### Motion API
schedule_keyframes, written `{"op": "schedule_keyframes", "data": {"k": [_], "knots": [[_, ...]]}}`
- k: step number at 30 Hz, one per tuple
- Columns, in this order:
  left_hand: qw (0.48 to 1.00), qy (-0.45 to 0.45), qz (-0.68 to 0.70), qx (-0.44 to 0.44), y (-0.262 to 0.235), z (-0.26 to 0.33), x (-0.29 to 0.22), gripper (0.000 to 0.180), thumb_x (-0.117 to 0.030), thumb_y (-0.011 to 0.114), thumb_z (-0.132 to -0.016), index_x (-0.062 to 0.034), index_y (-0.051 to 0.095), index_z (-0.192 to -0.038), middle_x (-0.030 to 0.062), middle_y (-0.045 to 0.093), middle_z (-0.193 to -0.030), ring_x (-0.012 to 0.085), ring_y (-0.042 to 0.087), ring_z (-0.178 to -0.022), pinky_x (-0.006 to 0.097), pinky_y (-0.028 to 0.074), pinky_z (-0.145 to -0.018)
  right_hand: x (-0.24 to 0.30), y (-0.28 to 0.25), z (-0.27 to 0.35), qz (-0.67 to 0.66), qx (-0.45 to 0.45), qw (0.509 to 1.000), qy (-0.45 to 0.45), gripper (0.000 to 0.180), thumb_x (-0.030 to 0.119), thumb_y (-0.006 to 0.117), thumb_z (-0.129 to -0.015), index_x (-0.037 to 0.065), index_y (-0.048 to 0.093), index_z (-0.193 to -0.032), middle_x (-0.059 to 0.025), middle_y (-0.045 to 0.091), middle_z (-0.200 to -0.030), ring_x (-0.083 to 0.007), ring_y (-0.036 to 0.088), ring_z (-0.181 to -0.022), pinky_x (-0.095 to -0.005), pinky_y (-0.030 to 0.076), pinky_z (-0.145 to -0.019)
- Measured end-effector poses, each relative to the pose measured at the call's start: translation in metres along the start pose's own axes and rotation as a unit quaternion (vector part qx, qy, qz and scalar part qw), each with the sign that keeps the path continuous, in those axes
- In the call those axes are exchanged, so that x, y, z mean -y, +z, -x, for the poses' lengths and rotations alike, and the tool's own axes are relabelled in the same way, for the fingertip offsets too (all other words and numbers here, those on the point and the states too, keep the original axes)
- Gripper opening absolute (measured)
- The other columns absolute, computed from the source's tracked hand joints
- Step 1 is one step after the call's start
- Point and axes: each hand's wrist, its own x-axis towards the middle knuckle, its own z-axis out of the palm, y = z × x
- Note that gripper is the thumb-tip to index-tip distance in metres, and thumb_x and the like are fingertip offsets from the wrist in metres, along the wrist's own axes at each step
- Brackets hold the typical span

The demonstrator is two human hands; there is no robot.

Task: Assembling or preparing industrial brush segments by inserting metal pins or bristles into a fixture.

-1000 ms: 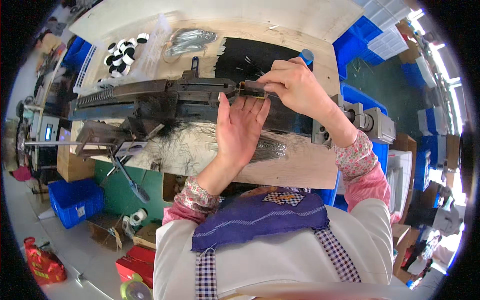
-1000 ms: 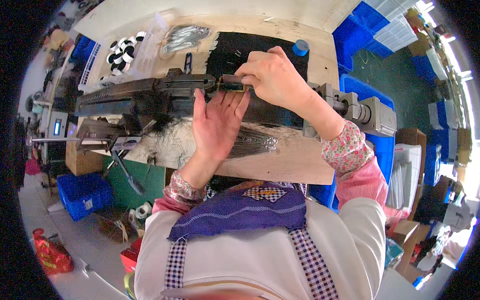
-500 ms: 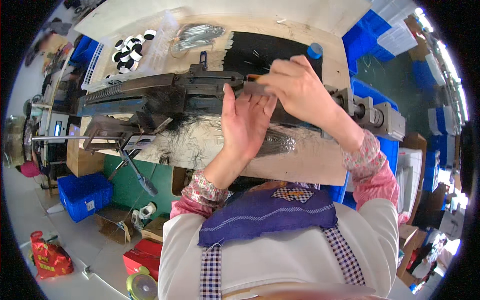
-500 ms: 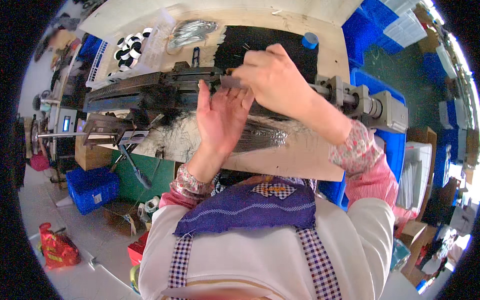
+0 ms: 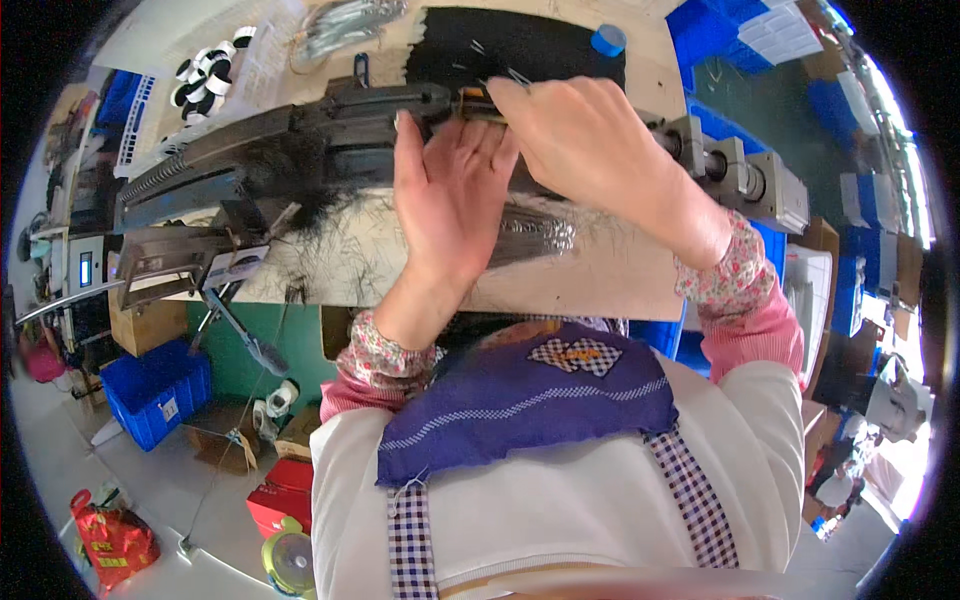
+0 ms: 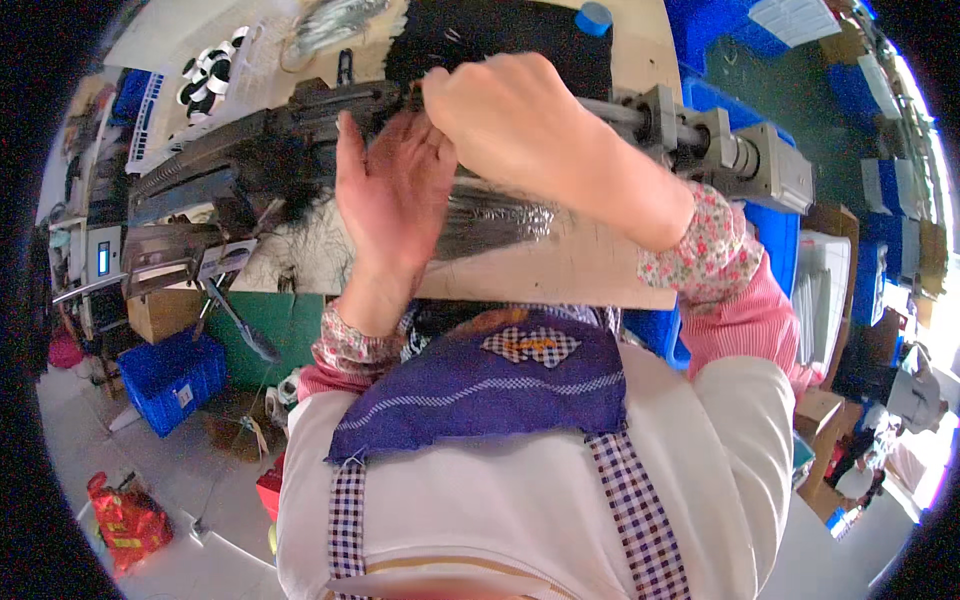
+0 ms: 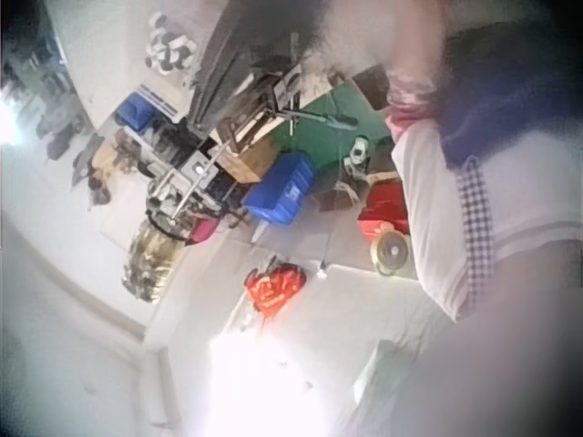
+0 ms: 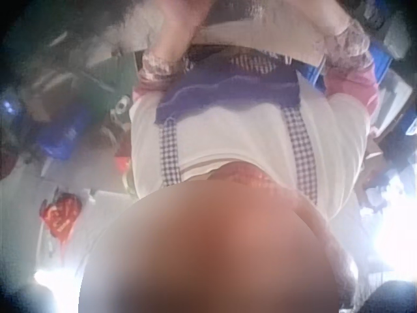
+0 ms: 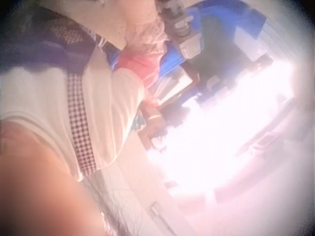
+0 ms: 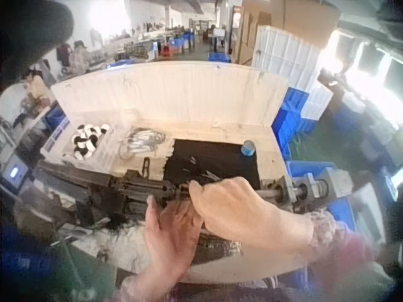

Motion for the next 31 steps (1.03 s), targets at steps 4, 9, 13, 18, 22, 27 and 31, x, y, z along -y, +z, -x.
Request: {"op": "schedule_keyframes", "data": {"k": [4,9,13,18,22,27,31], "knots": [[0.997,-0.015,-0.045,-0.058,0.013,0.003,-0.002,0.054,-0.045,0.037,-0.098,0.0076,0.047,-0.11,0.017,0.049,-0.115,0.0283,0.047,-0.114,0.039,0.034,-0.106,-0.005,0.006,-0.001,0.038,-0.029,0.999,-0.01,0.014,0.008,0.06,-0.073,-0.001,0.057,-0.083,-0.0181,0.062,-0.065,-0.0355,0.065,-0.063,-0.042,0.051,-0.053],[0.993,0.008,-0.112,-0.039,-0.006,0.0,0.005,0.038,-0.035,0.046,-0.098,0.0,0.05,-0.111,0.0095,0.054,-0.11,0.022,0.05,-0.11,0.037,0.038,-0.104,-0.006,0.008,0.04,-0.07,-0.051,0.996,0.032,0.022,0.007,0.057,-0.077,-0.001,0.05,-0.096,-0.0169,0.064,-0.074,-0.0367,0.065,-0.07,-0.0445,0.051,-0.057],[0.997,0.021,-0.045,-0.053,-0.016,0.002,0.049,0.028,-0.027,0.054,-0.095,-0.001,0.051,-0.105,0.0111,0.053,-0.107,0.0239,0.051,-0.106,0.039,0.042,-0.099,-0.012,0.053,0.12,-0.114,0.112,0.983,0.086,0.024,0.007,0.055,-0.078,0.004,0.052,-0.102,-0.0142,0.062,-0.085,-0.0346,0.063,-0.08,-0.0444,0.051,-0.064],[0.984,-0.059,-0.124,-0.11,-0.036,0.009,0.069,0.043,-0.026,0.059,-0.092,-0.003,0.046,-0.126,0.0081,0.05,-0.127,0.0175,0.051,-0.115,0.036,0.037,-0.104,-0.015,0.091,0.125,-0.079,0.119,0.989,0.04,0.017,0.008,0.052,-0.08,0.006,0.061,-0.094,-0.0131,0.064,-0.089,-0.0317,0.065,-0.081,-0.0408,0.054,-0.064],[0.966,-0.091,-0.194,0.148,-0.033,0.076,0.011,0.054,-0.024,0.054,-0.092,0.0012,0.039,-0.137,0.0172,0.042,-0.141,0.0279,0.048,-0.124,0.038,0.036,-0.105,-0.025,0.095,0.128,-0.082,0.127,0.988,0.0,0.015,0.009,0.054,-0.079,0.005,0.059,-0.093,-0.0127,0.063,-0.088,-0.0319,0.064,-0.081,-0.041,0.053,-0.067],[0.083,0.343,-0.908,-0.226,-0.116,0.126,-0.094,0.079,-0.034,0.064,-0.082,-0.0098,0.027,-0.147,0.0245,0.013,-0.153,0.0452,0.019,-0.138,0.061,0.023,-0.106,-0.028,0.087,0.14,-0.31,0.059,0.948,0.04,0.02,0.005,0.062,-0.076,0.002,0.055,-0.095,-0.0134,0.061,-0.086,-0.0307,0.062,-0.08,-0.038,0.049,-0.07],[0.214,0.173,-0.775,-0.569,-0.254,0.242,-0.256,0.089,-0.04,0.072,-0.076,-0.0162,0.025,-0.148,0.0274,0.018,-0.15,0.0405,0.019,-0.14,0.065,0.022,-0.105,-0.025,0.077,0.142,-0.35,0.097,0.927,0.088,0.024,0.006,0.063,-0.077,0.003,0.055,-0.1,-0.0154,0.062,-0.09,-0.0273,0.064,-0.084,-0.0381,0.05,-0.075]]}}
